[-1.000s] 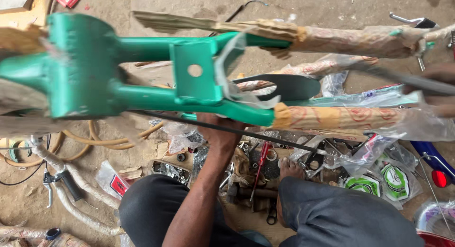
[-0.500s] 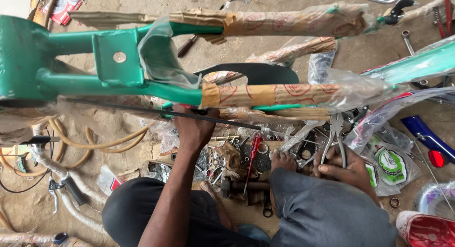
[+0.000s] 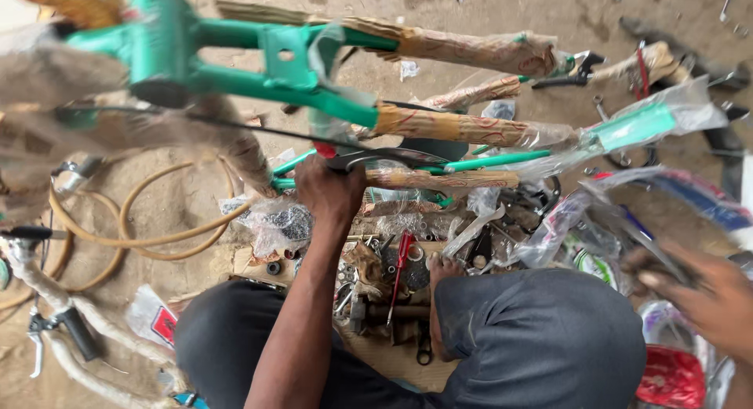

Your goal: The person is assembling a green bicycle frame, routing cables through the frame, and securing them with zip ties. The person uses their hands to manipulate the cables and zip ties, ensuring they are properly positioned and secured.

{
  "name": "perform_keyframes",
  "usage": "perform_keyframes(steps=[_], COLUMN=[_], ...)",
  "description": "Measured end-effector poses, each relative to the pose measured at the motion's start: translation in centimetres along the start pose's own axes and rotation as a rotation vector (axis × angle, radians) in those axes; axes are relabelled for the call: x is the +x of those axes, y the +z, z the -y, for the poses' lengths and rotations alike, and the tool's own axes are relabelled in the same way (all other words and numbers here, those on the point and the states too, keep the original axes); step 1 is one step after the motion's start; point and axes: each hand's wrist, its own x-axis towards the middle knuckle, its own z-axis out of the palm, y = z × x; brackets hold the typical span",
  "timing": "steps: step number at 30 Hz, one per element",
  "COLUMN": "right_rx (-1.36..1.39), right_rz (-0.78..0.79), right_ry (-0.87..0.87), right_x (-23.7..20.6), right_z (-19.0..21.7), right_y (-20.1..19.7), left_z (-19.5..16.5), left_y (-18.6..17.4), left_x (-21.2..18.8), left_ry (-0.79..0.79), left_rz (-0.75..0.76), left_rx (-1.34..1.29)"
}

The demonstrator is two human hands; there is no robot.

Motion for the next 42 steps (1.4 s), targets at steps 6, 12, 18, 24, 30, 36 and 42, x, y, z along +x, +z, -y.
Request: perform_keyframes(steps=[6,12,18,24,30,36,42], right_rx=[-0.198,-0.888,-1.065,-0.940,-0.907,-0.703,-0.844], right_rz=[-0.040,0.163,0.551,0.809,0.879,0.904,0.886], right_ry=[-0.241,-0.282,-0.228,-0.217,-0.287,-0.422,-0.438], right_x=[2.9,13.4,21.3,25.1,26.0,25.4,25.1], right_z=[9.5,23.0,28.1,25.5,25.3,24.8,24.0], right_y=[-5.1,-1.3,7.7,12.9,16.8,16.8,16.5], left_z=[-0.3,-0.6,2.0,8.3,11.5,10.9,10.0], left_y=[-2.0,-3.9,-1.2,3.3,4.8,4.9,4.6], left_x=[1.0,2.4,2.6,0.1,-2.1,-1.9,-1.6], left_ry=[-0.004,0.051,0.155,0.349,0.413,0.359,0.392], left_rz=[0.110,0.321,0.381,0.293,0.411,0.426,0.458], left_rx=[-0.051,-0.105,-0.087,0.078,0.105,0.020,-0.044])
